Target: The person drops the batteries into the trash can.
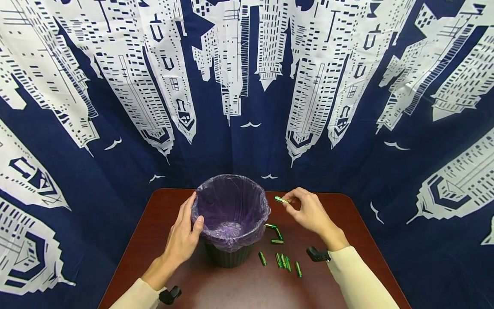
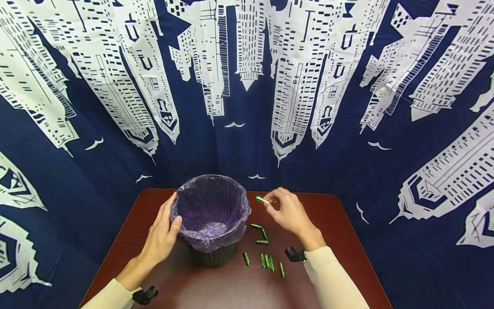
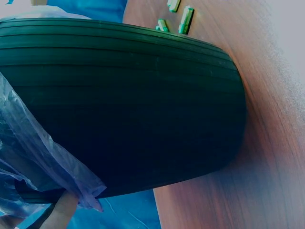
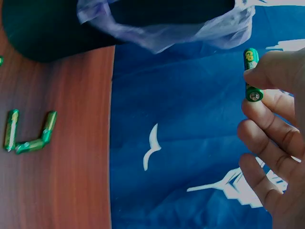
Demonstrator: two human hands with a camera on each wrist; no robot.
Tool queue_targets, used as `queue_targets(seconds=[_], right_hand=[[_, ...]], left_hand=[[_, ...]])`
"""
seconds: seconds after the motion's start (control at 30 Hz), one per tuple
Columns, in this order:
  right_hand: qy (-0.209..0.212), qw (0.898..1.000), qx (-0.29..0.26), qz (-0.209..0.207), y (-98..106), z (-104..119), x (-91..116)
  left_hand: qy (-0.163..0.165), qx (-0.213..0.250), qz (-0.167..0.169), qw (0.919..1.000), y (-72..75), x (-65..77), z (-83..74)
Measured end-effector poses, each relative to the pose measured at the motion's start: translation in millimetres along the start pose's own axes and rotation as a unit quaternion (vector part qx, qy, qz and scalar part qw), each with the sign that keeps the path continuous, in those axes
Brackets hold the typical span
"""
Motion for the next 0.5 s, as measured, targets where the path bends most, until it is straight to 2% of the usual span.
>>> queue_targets(seconds=[0.33,0.5], right_hand=[[0.040,0.999,-0.004,-0.009,7,31,-29],[0.062,0.998,-0.002,0.005,5,48,-46]], left_hand=[[0.000,0.002,-0.001,1.0000,0.1,-0.2,-0.8],[0.001,0.003,0.000,1.0000,-0.1,0.1,-0.6]])
Point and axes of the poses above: each hand's wrist, its own x-axis away from the middle knuckle, its own y-axis out of the back of the hand, z = x × y, the point moved 5 cm from there along -x, towards the middle knuckle, and after that the axes turned 5 degrees about y, right-handed, at the moved point
